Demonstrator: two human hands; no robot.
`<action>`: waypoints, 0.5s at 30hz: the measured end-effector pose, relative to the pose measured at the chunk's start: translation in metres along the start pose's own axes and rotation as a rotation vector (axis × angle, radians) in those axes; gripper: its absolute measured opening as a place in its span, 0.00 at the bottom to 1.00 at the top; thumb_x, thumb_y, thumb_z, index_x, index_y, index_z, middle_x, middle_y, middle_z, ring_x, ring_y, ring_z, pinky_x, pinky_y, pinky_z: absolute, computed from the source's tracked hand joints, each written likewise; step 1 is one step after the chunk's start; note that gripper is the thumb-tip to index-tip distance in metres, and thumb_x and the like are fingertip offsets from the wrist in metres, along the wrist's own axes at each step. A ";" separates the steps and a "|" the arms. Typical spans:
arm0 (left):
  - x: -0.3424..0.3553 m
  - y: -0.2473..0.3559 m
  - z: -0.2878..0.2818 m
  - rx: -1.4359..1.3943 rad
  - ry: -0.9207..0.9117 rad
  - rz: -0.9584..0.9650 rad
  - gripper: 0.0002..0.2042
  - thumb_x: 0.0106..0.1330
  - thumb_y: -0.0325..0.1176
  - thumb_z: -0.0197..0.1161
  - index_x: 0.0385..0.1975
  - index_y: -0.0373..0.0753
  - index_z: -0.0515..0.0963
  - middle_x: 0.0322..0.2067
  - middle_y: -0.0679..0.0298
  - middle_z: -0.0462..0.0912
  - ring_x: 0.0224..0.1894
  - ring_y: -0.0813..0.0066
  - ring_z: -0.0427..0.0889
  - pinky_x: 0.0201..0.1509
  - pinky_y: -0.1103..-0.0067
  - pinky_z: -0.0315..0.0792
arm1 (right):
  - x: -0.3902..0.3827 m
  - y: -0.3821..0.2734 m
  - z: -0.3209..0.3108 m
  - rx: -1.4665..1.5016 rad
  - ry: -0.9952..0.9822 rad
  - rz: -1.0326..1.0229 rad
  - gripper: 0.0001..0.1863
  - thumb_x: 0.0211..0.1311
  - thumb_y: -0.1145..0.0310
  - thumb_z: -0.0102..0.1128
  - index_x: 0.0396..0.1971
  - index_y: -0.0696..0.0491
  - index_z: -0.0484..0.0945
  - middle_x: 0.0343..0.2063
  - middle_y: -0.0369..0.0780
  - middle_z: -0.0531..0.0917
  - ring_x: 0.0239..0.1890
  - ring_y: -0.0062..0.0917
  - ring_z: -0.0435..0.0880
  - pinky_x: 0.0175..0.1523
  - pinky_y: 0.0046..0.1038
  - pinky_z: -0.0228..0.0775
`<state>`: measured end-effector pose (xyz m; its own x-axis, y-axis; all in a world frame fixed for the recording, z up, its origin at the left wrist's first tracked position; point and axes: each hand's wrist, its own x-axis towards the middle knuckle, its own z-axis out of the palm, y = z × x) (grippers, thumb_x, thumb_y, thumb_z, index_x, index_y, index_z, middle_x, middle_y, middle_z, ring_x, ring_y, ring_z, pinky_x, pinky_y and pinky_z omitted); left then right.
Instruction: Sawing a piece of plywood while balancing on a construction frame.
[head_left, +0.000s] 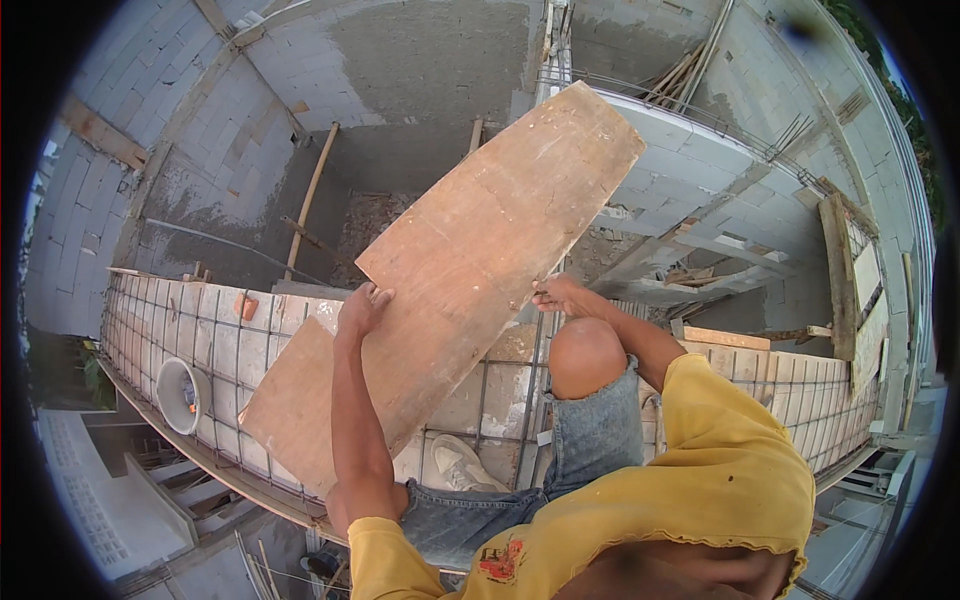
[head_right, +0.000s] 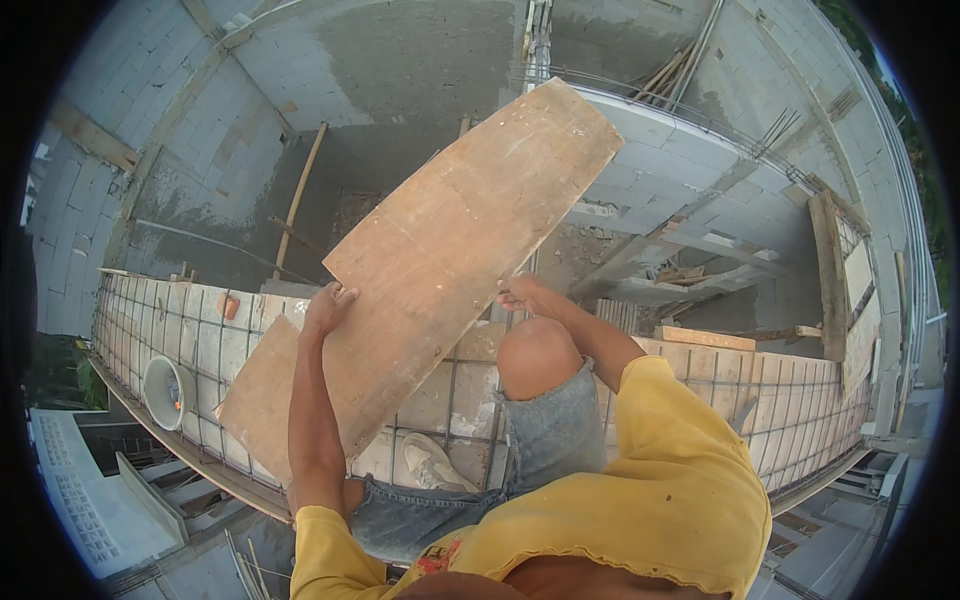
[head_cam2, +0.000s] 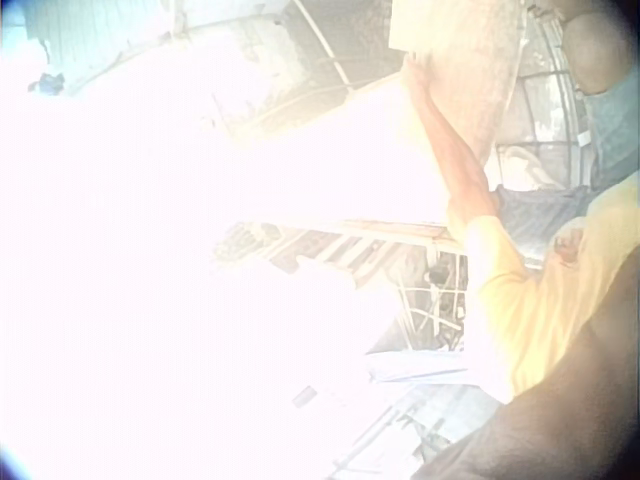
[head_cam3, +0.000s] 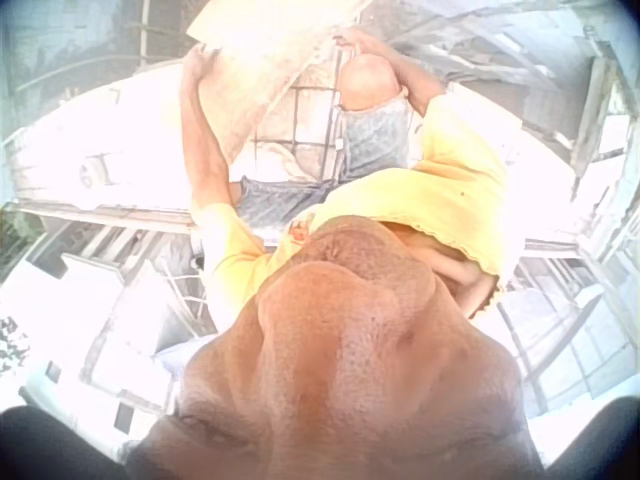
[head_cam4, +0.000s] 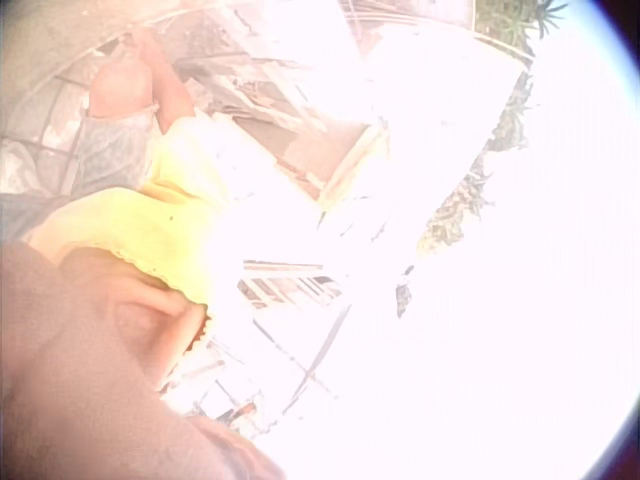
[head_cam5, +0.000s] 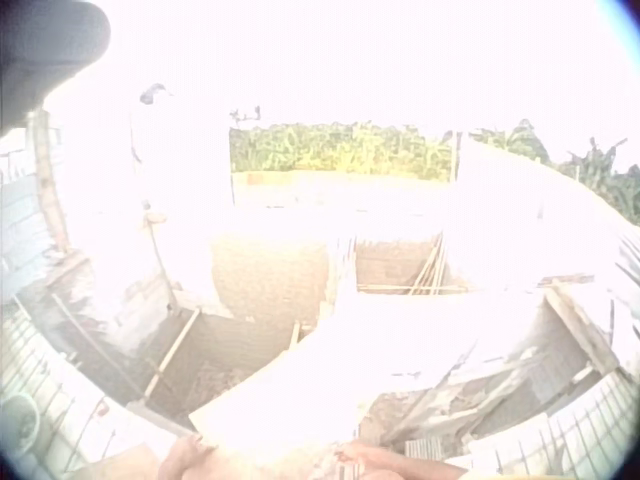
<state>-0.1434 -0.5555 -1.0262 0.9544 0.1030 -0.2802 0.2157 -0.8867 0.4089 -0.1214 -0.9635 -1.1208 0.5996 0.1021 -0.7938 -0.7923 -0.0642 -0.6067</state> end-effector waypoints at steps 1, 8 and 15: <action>0.005 -0.016 0.007 0.022 -0.022 0.040 0.29 0.65 0.52 0.62 0.55 0.33 0.75 0.52 0.45 0.81 0.57 0.48 0.78 0.60 0.62 0.70 | 0.004 0.001 0.008 0.014 0.001 -0.011 0.15 0.67 0.67 0.62 0.47 0.59 0.72 0.42 0.42 0.80 0.37 0.28 0.84 0.40 0.32 0.83; 0.011 -0.049 0.066 -0.270 -0.178 0.034 0.30 0.58 0.33 0.66 0.61 0.33 0.69 0.58 0.46 0.76 0.63 0.51 0.73 0.66 0.66 0.66 | 0.014 0.019 -0.006 0.105 0.030 0.068 0.20 0.68 0.67 0.60 0.52 0.63 0.69 0.44 0.45 0.78 0.40 0.30 0.85 0.42 0.30 0.84; 0.016 -0.086 0.109 -0.498 -0.283 -0.086 0.26 0.57 0.27 0.60 0.60 0.33 0.72 0.58 0.49 0.77 0.61 0.59 0.75 0.65 0.71 0.68 | -0.034 0.059 -0.069 0.190 0.033 -0.149 0.31 0.68 0.69 0.59 0.68 0.56 0.60 0.56 0.42 0.77 0.44 0.27 0.83 0.45 0.28 0.81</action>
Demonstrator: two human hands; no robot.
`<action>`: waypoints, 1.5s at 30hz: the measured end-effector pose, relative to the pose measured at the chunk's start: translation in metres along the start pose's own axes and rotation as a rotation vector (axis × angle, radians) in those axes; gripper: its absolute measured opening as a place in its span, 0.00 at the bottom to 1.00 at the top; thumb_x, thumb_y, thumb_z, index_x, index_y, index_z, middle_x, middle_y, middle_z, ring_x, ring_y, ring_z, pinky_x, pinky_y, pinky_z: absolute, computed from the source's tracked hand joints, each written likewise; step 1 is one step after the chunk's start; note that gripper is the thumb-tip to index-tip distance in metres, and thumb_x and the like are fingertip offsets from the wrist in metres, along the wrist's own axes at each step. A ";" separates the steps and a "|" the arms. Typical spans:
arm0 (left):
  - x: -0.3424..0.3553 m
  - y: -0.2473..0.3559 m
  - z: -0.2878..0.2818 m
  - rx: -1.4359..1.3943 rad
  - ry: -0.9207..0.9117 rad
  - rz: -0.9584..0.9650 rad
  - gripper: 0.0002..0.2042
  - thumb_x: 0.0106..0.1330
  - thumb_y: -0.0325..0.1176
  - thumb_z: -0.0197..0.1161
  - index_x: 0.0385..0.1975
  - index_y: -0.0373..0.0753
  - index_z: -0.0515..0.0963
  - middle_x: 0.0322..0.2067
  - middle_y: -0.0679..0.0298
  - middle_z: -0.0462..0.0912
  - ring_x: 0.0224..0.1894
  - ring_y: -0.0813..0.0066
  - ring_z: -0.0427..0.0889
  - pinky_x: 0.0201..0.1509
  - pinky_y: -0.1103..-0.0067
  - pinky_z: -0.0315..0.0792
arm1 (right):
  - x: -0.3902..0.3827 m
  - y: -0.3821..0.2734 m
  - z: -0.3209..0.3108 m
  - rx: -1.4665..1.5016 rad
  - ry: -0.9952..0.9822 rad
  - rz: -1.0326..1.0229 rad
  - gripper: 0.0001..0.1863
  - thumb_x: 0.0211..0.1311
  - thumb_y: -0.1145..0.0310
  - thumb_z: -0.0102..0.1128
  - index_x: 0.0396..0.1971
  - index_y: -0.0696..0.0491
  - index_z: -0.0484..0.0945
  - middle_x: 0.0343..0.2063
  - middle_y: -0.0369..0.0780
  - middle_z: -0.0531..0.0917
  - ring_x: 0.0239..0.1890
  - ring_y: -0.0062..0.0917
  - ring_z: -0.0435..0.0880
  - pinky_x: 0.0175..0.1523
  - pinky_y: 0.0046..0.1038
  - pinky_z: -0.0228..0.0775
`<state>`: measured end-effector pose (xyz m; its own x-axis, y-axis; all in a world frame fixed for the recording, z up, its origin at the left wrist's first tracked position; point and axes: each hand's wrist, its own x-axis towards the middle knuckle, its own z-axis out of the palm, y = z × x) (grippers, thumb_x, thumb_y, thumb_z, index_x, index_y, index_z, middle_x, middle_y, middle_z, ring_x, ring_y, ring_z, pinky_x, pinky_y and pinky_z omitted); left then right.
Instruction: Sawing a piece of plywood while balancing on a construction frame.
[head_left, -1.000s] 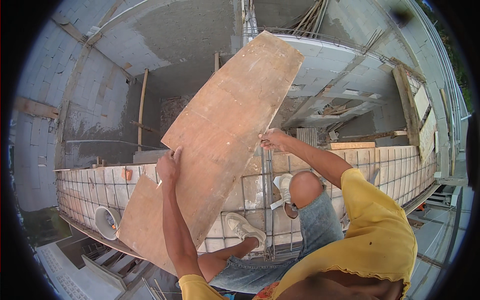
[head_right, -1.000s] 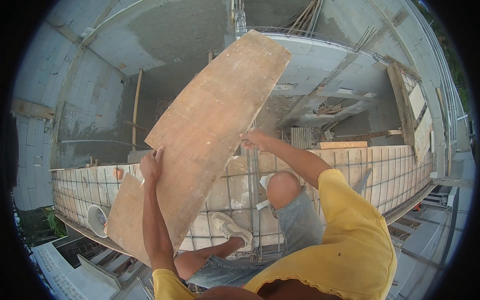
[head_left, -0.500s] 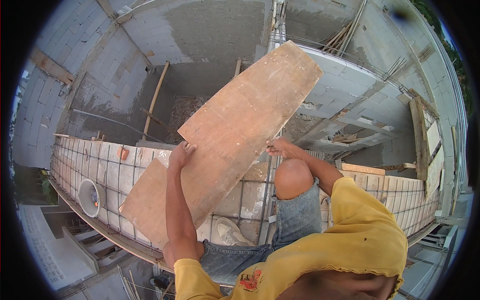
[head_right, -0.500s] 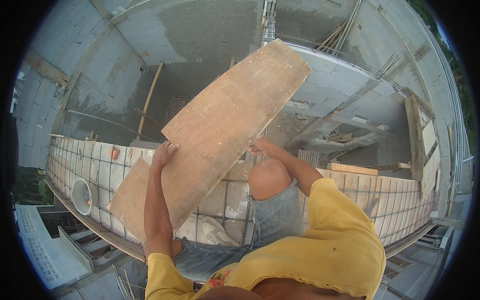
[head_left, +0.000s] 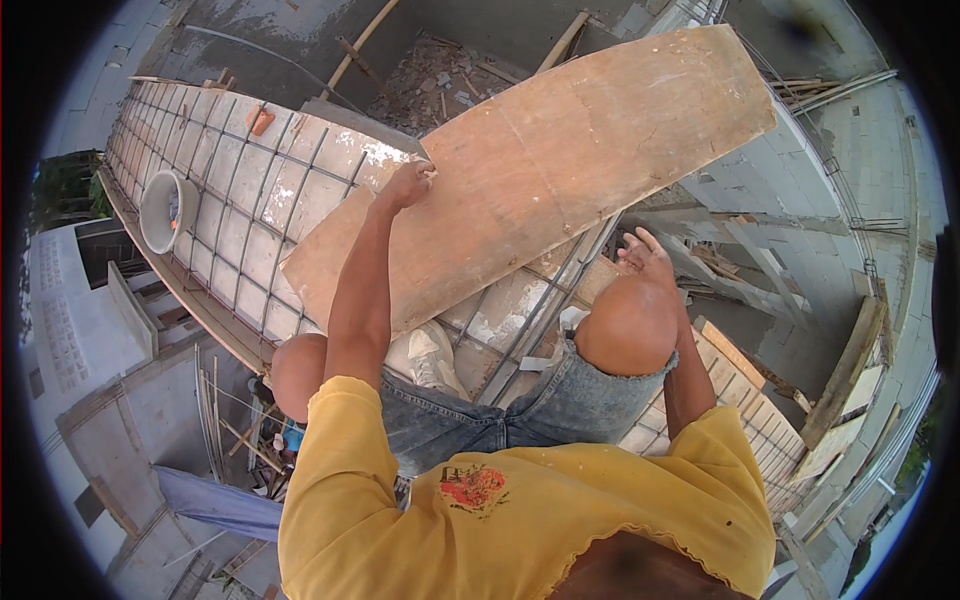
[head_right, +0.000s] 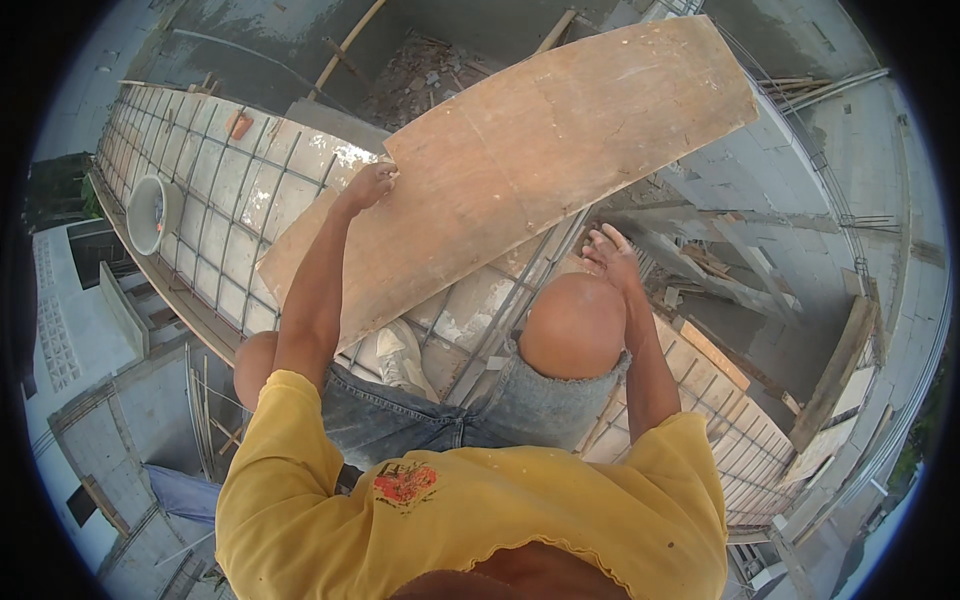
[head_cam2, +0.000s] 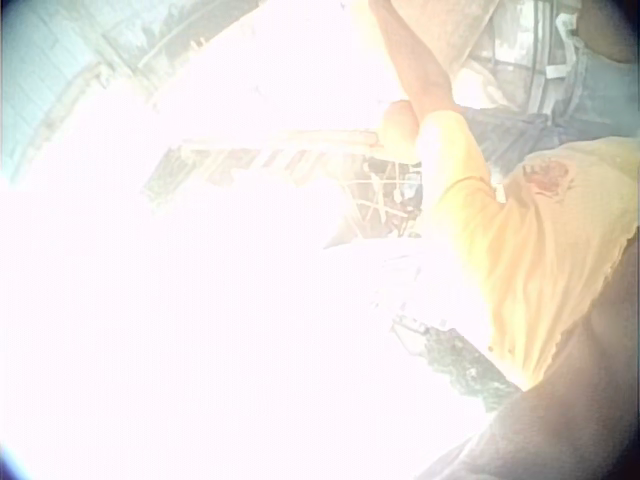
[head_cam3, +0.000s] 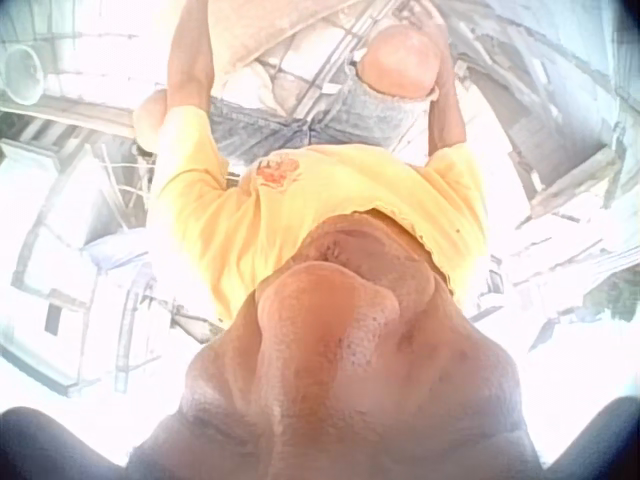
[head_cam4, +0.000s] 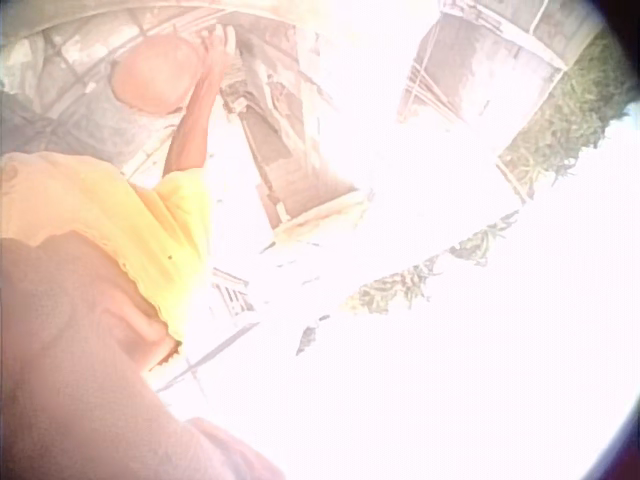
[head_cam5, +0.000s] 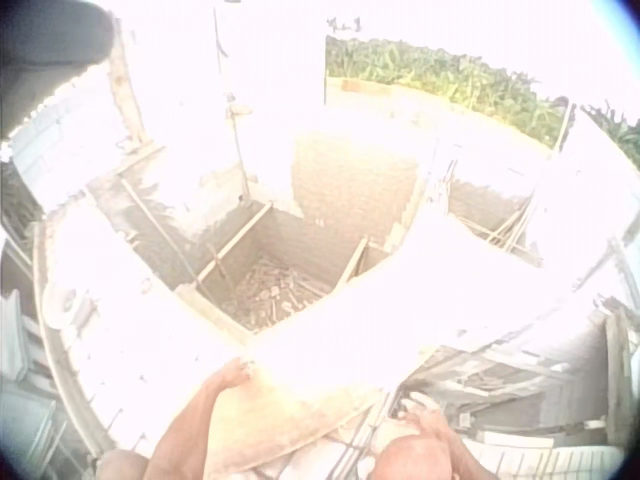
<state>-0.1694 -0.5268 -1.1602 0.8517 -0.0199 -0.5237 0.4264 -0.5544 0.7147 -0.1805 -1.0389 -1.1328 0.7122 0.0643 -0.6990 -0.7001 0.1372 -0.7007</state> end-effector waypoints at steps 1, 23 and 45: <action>0.003 0.007 -0.005 0.003 -0.015 -0.011 0.26 0.57 0.27 0.60 0.60 0.33 0.72 0.58 0.49 0.77 0.61 0.59 0.75 0.65 0.71 0.68 | -0.011 0.006 -0.018 0.051 0.072 -0.035 0.31 0.68 0.68 0.60 0.68 0.56 0.61 0.57 0.42 0.77 0.43 0.26 0.83 0.45 0.28 0.81; -0.030 0.043 -0.176 0.546 0.208 -0.027 0.25 0.67 0.36 0.60 0.65 0.42 0.68 0.53 0.49 0.81 0.57 0.54 0.79 0.60 0.66 0.71 | -0.266 0.389 -0.415 -0.701 1.039 0.770 0.37 0.53 0.72 0.64 0.66 0.51 0.62 0.60 0.50 0.71 0.54 0.49 0.75 0.49 0.58 0.74; 0.031 0.177 -0.217 0.708 -0.023 0.010 0.26 0.73 0.37 0.56 0.69 0.45 0.64 0.57 0.48 0.77 0.60 0.64 0.75 0.66 0.72 0.64 | -0.256 0.309 -0.250 -0.711 1.194 0.696 0.36 0.54 0.74 0.53 0.67 0.52 0.62 0.63 0.48 0.70 0.65 0.45 0.69 0.68 0.43 0.63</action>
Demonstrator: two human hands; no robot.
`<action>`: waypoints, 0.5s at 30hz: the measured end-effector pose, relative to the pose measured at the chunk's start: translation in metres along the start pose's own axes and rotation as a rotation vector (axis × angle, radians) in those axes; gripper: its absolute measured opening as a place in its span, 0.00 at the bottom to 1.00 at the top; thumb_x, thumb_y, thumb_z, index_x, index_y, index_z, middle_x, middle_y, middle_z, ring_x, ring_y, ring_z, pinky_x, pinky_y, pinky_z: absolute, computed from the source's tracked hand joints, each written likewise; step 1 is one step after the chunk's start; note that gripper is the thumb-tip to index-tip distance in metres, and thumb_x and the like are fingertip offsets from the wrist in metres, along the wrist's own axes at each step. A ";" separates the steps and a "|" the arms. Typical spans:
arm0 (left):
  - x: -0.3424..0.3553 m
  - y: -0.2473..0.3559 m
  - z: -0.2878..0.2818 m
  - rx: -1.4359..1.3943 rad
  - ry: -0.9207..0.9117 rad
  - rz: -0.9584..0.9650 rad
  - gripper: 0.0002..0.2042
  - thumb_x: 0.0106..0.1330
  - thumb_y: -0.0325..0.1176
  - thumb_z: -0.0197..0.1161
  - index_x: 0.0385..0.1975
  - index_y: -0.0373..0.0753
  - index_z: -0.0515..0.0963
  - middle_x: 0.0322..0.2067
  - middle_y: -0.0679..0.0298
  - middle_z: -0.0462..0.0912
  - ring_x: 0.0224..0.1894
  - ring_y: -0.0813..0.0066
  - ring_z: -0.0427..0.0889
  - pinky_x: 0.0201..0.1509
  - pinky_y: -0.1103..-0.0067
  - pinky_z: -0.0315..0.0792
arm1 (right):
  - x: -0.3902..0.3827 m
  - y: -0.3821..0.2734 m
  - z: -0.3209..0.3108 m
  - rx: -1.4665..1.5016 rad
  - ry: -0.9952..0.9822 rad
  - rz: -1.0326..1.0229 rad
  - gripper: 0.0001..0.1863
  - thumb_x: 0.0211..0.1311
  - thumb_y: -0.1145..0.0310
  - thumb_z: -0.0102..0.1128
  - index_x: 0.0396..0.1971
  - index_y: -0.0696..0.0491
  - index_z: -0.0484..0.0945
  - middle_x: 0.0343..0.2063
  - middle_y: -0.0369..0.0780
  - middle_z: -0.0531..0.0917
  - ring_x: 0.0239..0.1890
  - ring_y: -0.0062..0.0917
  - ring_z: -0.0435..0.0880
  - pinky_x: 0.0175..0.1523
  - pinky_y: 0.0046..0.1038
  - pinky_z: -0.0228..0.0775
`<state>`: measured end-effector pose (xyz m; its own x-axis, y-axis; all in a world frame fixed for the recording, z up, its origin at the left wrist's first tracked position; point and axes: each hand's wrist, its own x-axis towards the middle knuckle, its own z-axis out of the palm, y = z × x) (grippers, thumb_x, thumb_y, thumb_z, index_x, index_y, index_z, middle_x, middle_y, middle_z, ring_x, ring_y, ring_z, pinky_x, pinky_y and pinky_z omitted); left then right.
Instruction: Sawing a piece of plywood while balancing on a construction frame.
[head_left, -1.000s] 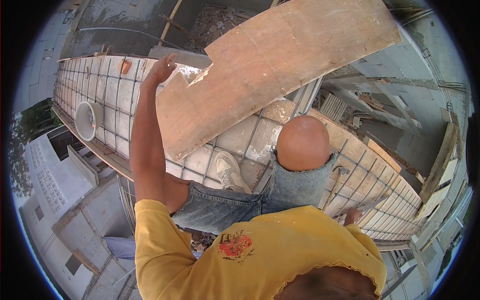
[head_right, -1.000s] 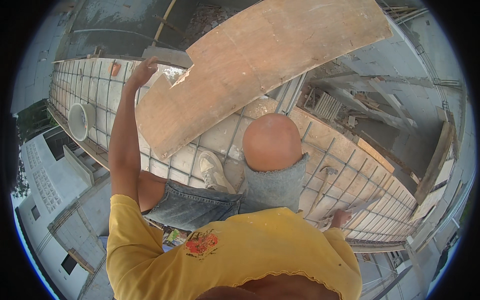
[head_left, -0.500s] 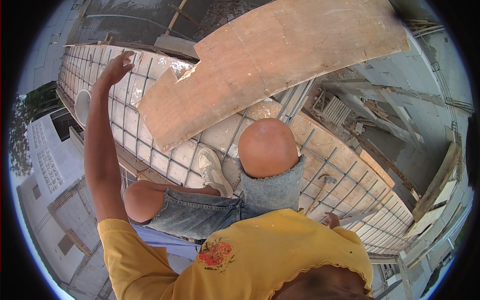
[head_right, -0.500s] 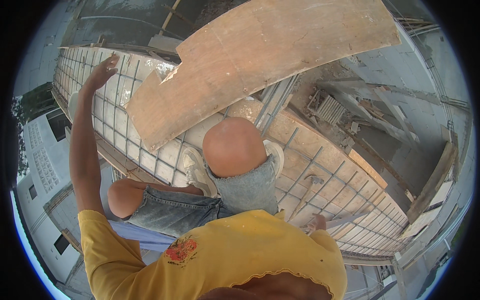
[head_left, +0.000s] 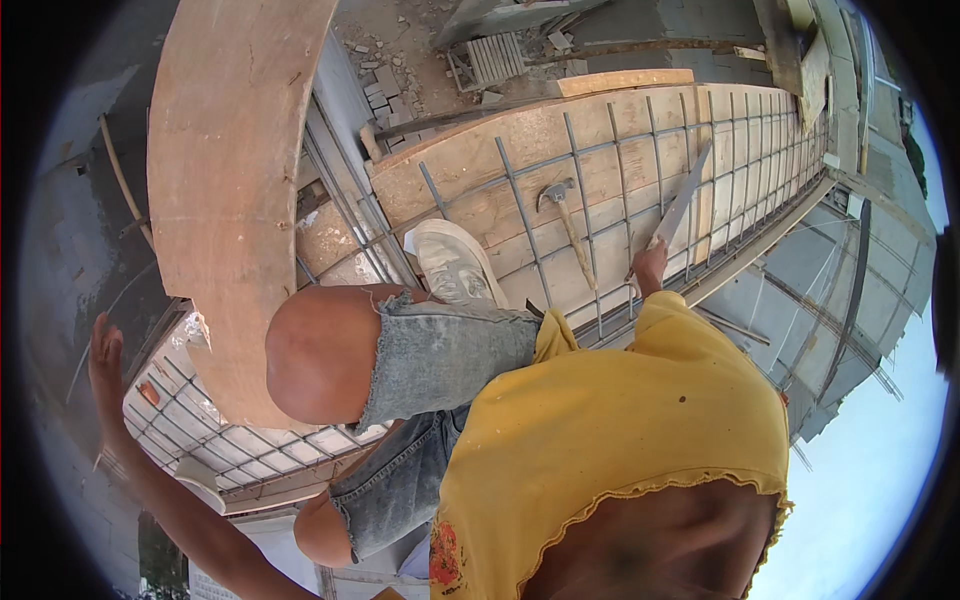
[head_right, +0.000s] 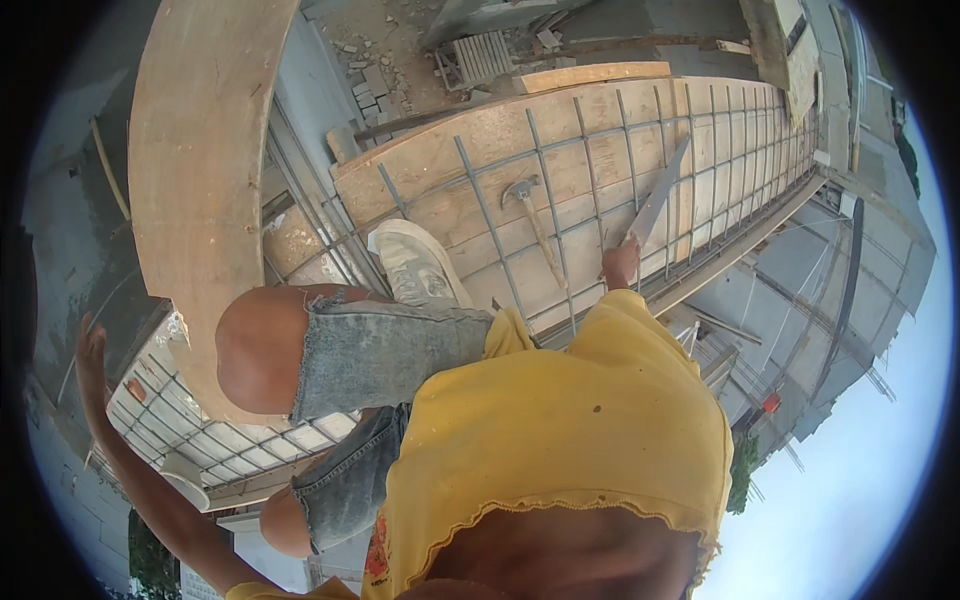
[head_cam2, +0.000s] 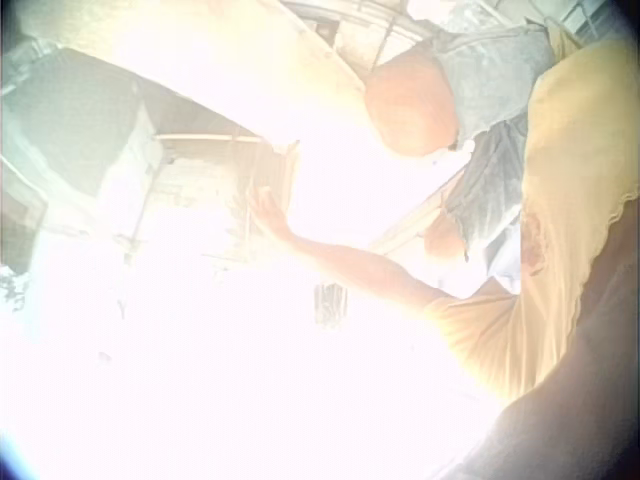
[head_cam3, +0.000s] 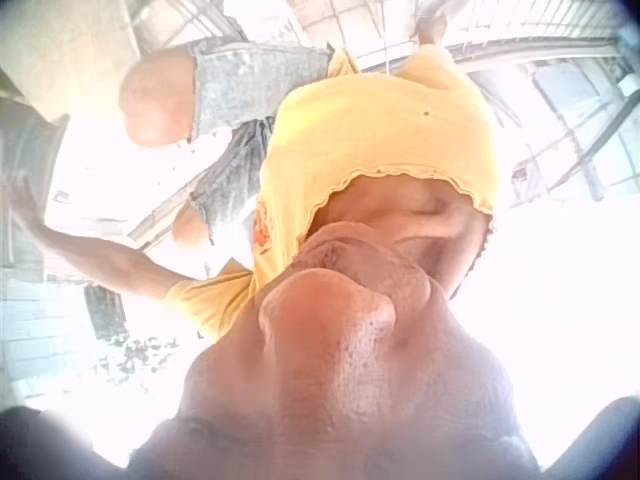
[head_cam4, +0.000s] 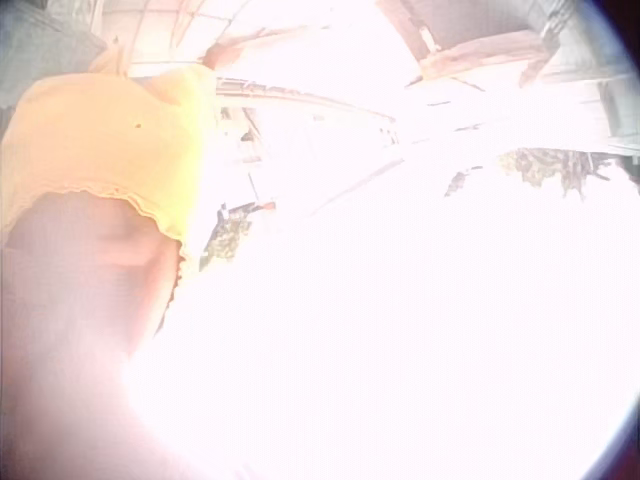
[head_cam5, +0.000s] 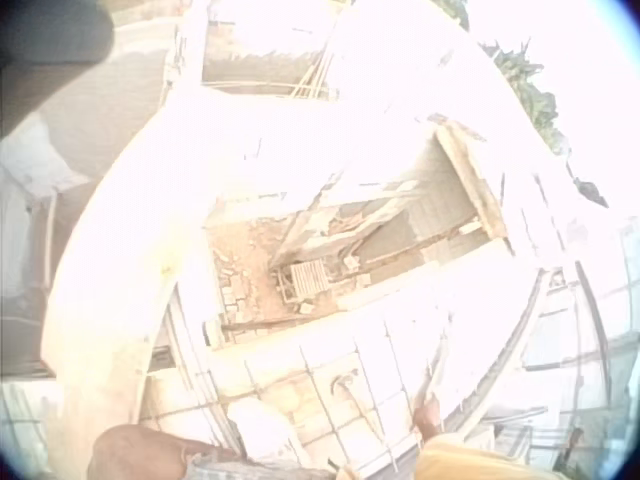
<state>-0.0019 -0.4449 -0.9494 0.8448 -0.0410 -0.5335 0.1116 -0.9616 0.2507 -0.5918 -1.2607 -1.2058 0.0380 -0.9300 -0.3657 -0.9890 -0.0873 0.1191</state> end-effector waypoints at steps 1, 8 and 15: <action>0.007 0.001 0.005 -0.039 -0.009 -0.003 0.25 0.73 0.35 0.55 0.69 0.44 0.63 0.58 0.48 0.76 0.61 0.65 0.75 0.66 0.73 0.63 | 0.007 0.015 -0.003 -0.053 0.008 0.100 0.36 0.54 0.74 0.55 0.67 0.51 0.61 0.64 0.47 0.69 0.66 0.46 0.67 0.68 0.44 0.63; 0.025 0.060 0.038 0.174 -0.130 -0.007 0.24 0.73 0.31 0.52 0.69 0.43 0.63 0.58 0.48 0.76 0.60 0.64 0.75 0.65 0.72 0.65 | 0.042 0.132 0.032 0.089 -0.336 0.243 0.43 0.50 0.74 0.61 0.68 0.58 0.54 0.47 0.53 0.81 0.35 0.44 0.86 0.39 0.36 0.81; 0.048 0.011 0.065 0.057 -0.062 -0.006 0.26 0.72 0.36 0.55 0.70 0.45 0.63 0.54 0.50 0.80 0.58 0.63 0.78 0.62 0.71 0.68 | 0.094 0.201 0.034 0.036 -0.321 0.293 0.44 0.47 0.70 0.69 0.64 0.64 0.56 0.60 0.53 0.71 0.62 0.46 0.72 0.67 0.41 0.63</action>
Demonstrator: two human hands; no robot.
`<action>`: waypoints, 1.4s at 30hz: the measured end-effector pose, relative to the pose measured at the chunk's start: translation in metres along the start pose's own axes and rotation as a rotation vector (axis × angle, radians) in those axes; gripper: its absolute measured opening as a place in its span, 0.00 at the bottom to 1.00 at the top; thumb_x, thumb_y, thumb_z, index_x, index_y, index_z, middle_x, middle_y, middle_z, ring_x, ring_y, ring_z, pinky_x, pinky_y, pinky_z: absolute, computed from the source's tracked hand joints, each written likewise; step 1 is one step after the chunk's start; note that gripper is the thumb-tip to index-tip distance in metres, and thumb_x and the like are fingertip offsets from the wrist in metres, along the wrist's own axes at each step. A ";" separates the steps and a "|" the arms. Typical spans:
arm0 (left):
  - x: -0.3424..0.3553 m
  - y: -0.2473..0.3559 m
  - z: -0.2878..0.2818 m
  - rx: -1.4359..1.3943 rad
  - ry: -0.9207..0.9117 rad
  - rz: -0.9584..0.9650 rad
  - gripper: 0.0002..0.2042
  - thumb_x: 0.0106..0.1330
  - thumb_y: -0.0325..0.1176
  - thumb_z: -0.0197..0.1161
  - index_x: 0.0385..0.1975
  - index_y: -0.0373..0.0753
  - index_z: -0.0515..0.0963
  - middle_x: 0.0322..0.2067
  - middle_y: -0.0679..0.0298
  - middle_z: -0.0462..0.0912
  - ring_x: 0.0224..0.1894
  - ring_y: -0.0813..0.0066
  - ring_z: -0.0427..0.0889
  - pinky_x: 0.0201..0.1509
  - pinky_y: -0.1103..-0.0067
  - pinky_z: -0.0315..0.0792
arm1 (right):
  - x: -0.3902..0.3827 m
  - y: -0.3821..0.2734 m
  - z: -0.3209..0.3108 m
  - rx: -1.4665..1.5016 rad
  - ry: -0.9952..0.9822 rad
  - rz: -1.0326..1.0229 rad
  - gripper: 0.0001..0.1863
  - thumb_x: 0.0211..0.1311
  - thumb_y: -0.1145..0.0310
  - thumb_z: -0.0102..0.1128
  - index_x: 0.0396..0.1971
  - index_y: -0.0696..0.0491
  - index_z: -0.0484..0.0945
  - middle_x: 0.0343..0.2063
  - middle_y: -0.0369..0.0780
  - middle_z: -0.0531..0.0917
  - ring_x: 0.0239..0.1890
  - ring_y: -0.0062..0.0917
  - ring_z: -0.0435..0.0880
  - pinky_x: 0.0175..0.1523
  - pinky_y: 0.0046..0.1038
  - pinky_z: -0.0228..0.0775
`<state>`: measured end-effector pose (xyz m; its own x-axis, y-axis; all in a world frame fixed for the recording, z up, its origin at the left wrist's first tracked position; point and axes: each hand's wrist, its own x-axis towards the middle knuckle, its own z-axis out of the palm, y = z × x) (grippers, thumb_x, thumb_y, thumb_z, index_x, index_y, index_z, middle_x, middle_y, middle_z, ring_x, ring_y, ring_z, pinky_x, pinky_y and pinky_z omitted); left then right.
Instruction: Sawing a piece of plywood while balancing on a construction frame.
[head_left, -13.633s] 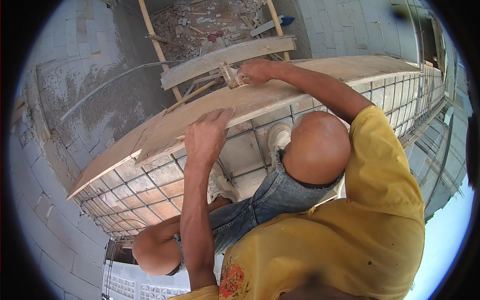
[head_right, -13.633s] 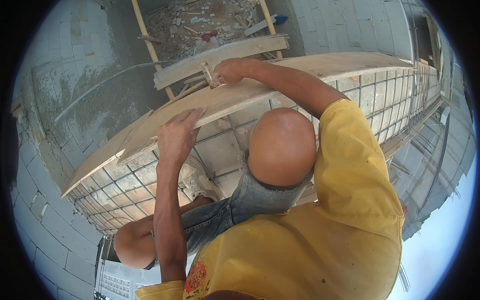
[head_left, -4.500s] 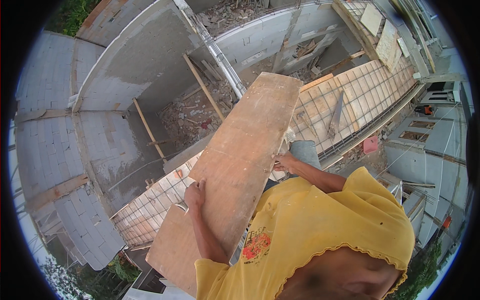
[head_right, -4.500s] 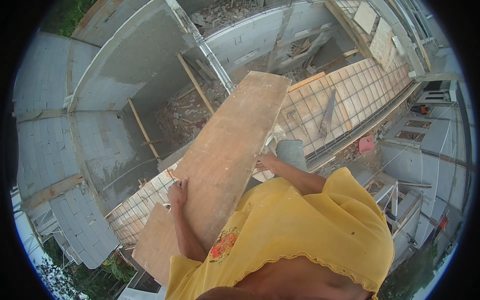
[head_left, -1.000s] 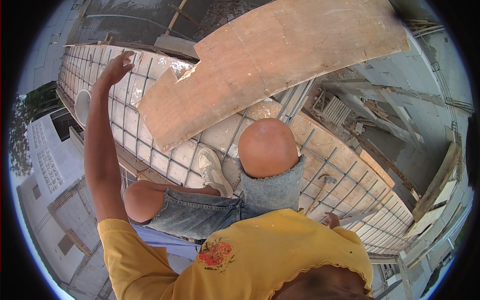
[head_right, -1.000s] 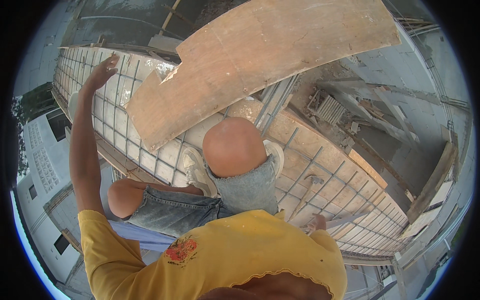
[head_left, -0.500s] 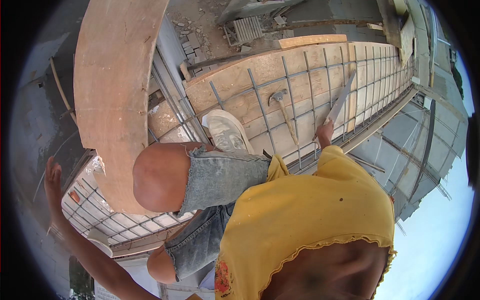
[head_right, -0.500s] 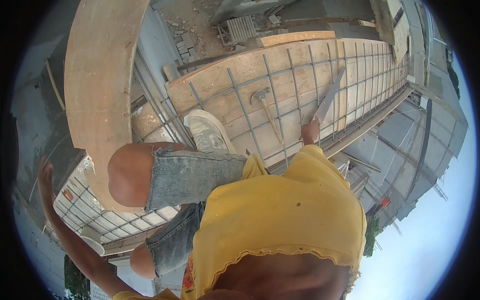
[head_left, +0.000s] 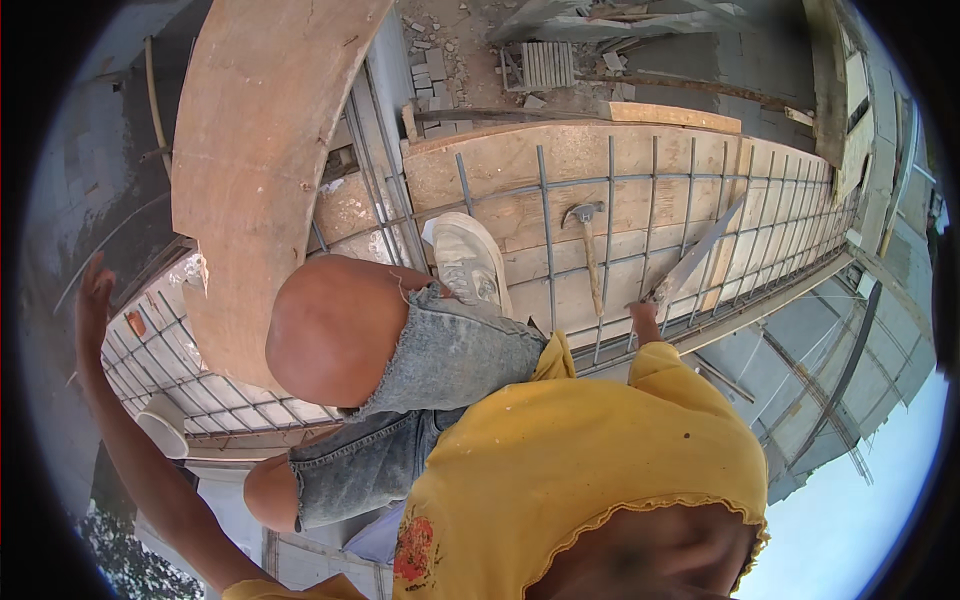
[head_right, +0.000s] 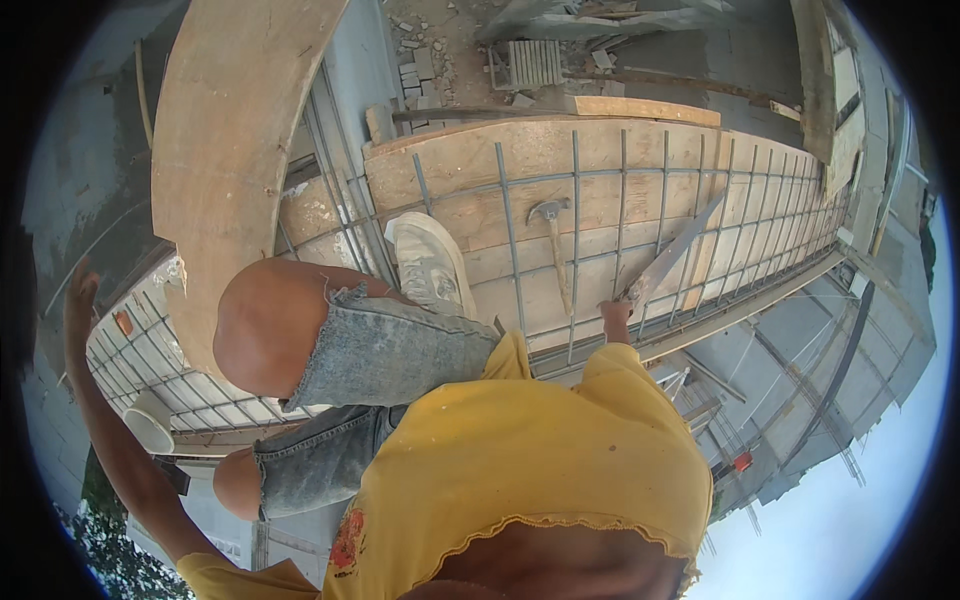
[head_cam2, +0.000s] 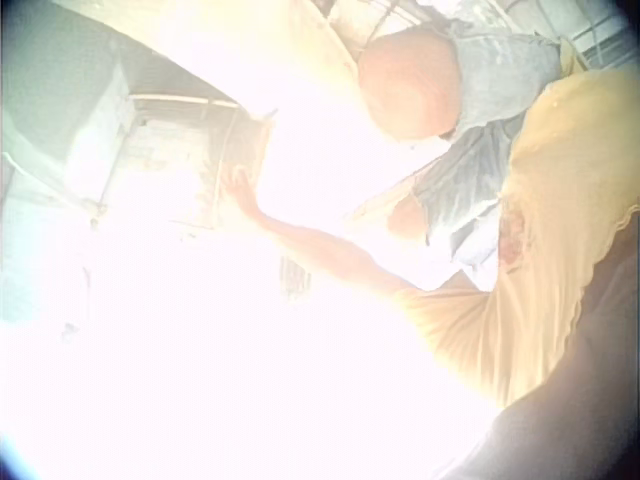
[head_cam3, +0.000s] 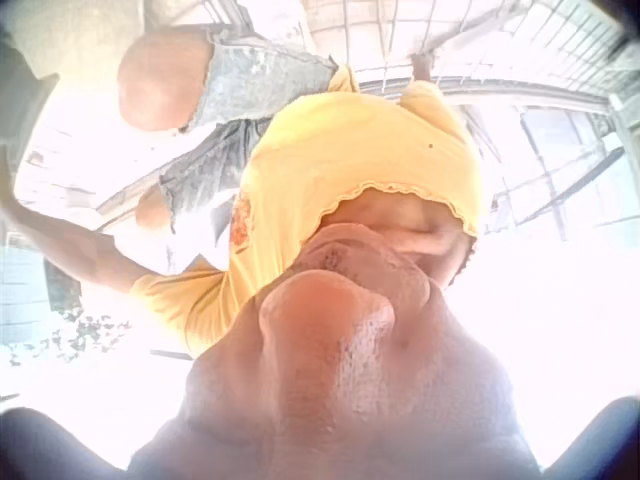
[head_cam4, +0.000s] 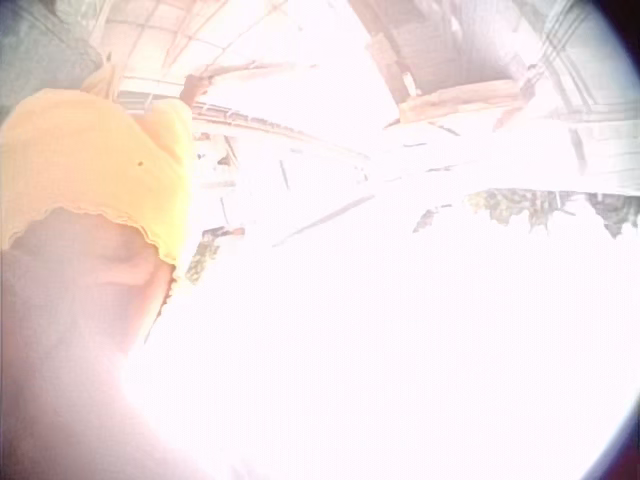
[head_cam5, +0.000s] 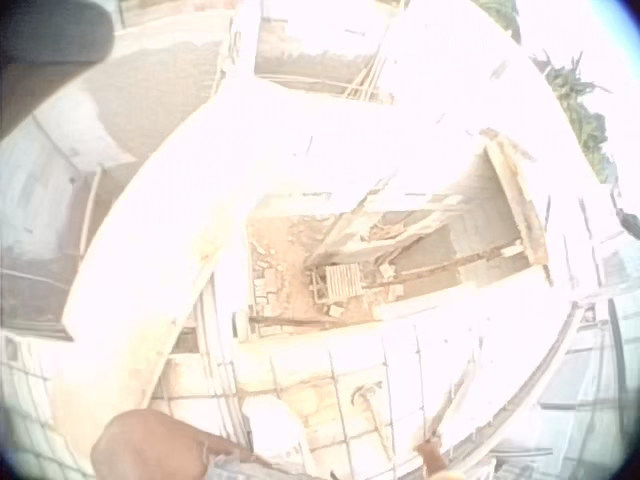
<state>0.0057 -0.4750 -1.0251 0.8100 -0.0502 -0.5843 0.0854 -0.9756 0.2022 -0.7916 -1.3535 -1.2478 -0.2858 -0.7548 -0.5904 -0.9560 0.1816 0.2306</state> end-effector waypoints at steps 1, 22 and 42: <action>-0.002 -0.009 -0.010 0.034 0.051 0.047 0.27 0.71 0.39 0.56 0.69 0.45 0.64 0.54 0.49 0.79 0.58 0.62 0.78 0.62 0.70 0.68 | 0.005 -0.009 0.015 -0.009 0.051 0.092 0.42 0.47 0.68 0.68 0.62 0.64 0.57 0.57 0.53 0.74 0.59 0.46 0.75 0.65 0.40 0.67; -0.247 -0.136 0.048 -0.163 0.193 -0.353 0.25 0.66 0.34 0.61 0.64 0.38 0.69 0.46 0.50 0.84 0.52 0.59 0.82 0.57 0.68 0.72 | -0.445 -0.396 -0.113 1.289 0.196 -1.002 0.29 0.58 0.79 0.48 0.62 0.60 0.58 0.38 0.47 0.74 0.37 0.33 0.81 0.24 0.29 0.84; -0.297 -0.153 0.403 -0.734 0.390 -1.022 0.36 0.65 0.54 0.62 0.69 0.41 0.62 0.65 0.45 0.67 0.62 0.46 0.72 0.64 0.61 0.69 | -0.532 -0.482 0.123 -0.078 0.610 -2.163 0.26 0.57 0.76 0.62 0.55 0.35 0.80 0.42 0.43 0.76 0.48 0.40 0.76 0.54 0.42 0.63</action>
<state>-0.4818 -0.3965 -1.1997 0.2951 0.8211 -0.4885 0.9481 -0.1882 0.2564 -0.1870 -0.9622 -1.1398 0.9200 0.2339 0.3144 0.3053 -0.9308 -0.2010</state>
